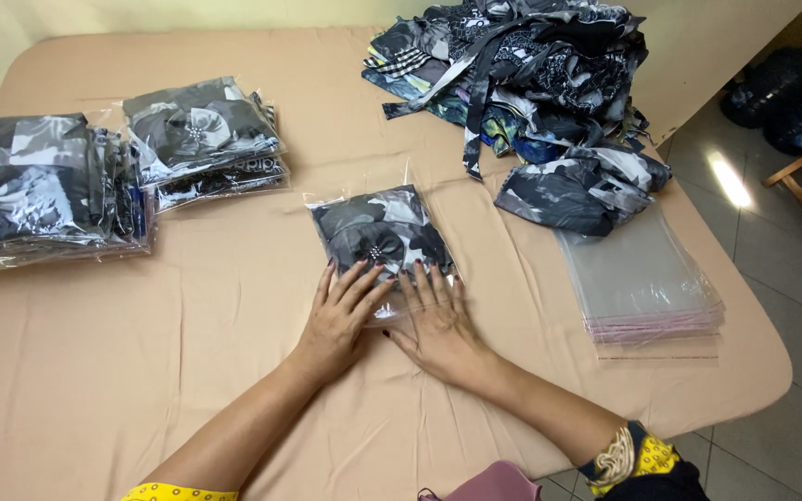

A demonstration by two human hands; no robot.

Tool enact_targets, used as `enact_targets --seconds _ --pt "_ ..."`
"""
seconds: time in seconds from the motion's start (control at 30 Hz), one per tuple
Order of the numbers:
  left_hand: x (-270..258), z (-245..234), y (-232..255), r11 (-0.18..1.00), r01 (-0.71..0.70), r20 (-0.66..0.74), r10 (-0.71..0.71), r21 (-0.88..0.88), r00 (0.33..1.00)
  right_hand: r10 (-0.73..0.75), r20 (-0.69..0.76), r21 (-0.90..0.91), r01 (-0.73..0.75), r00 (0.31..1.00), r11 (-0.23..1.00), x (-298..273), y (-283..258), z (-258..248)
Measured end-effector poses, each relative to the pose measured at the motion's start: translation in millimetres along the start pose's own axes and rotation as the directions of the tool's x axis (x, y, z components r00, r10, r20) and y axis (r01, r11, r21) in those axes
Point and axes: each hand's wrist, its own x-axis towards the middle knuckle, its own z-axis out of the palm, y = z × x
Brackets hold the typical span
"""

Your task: Folding a patterned garment and placing it into a clear plastic bag.

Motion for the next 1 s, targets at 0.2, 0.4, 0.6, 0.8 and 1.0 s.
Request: enact_targets --seconds 0.2,0.4,0.6,0.8,1.0 --pt "-0.5 -3.7 -14.3 0.997 0.068 0.058 -0.066 -0.036 0.996 -0.223 0.002 0.100 0.222 0.975 0.970 -32.7 9.9 -14.7" --pt "2.3 -32.6 -26.3 0.980 0.098 0.205 -0.061 -0.172 0.977 -0.216 0.171 0.231 0.174 0.961 0.957 -64.2 9.2 -50.6" --pt "11.8 -101.2 -1.1 0.888 0.319 0.431 -0.159 -0.330 0.888 -0.400 0.316 0.608 0.140 0.860 0.782 -65.9 26.8 -118.7" --pt "35.2 -81.0 -55.7 0.883 0.311 0.175 -0.265 -0.351 0.948 0.022 -0.292 0.672 0.188 0.956 0.716 33.7 55.7 -78.7" --pt "51.5 -25.3 -71.0 0.951 0.288 0.184 -0.265 -0.115 0.947 -0.092 -0.420 0.183 0.183 0.903 0.966 97.1 26.1 -17.8"
